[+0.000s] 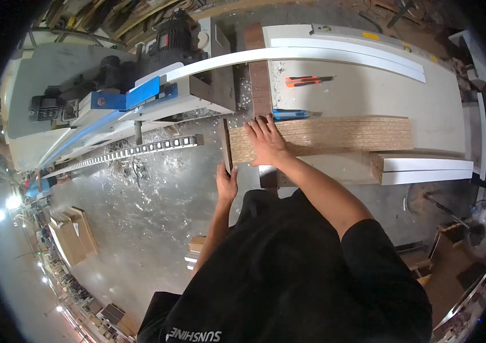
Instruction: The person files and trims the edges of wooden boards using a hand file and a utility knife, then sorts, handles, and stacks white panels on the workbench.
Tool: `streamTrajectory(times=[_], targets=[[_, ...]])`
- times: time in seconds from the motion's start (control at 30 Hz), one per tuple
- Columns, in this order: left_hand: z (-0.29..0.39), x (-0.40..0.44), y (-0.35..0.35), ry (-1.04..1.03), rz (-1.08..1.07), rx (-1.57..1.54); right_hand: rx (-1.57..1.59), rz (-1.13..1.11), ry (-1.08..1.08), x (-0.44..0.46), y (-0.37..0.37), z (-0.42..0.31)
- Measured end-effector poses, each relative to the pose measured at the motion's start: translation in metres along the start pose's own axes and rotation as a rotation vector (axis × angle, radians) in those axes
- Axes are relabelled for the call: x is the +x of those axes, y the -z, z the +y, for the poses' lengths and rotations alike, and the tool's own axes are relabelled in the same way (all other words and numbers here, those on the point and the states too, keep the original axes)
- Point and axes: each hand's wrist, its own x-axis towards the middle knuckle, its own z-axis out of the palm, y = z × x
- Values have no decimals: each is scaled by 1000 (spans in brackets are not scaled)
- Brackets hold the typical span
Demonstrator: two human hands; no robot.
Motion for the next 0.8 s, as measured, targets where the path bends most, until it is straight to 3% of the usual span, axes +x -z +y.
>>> streamTrajectory(times=[0.4, 0.8], targets=[[22, 16, 0, 155, -19, -364, 14, 116, 38, 1, -3, -5], [21, 15, -3, 132, -11, -334, 27, 157, 30, 4, -12, -3]])
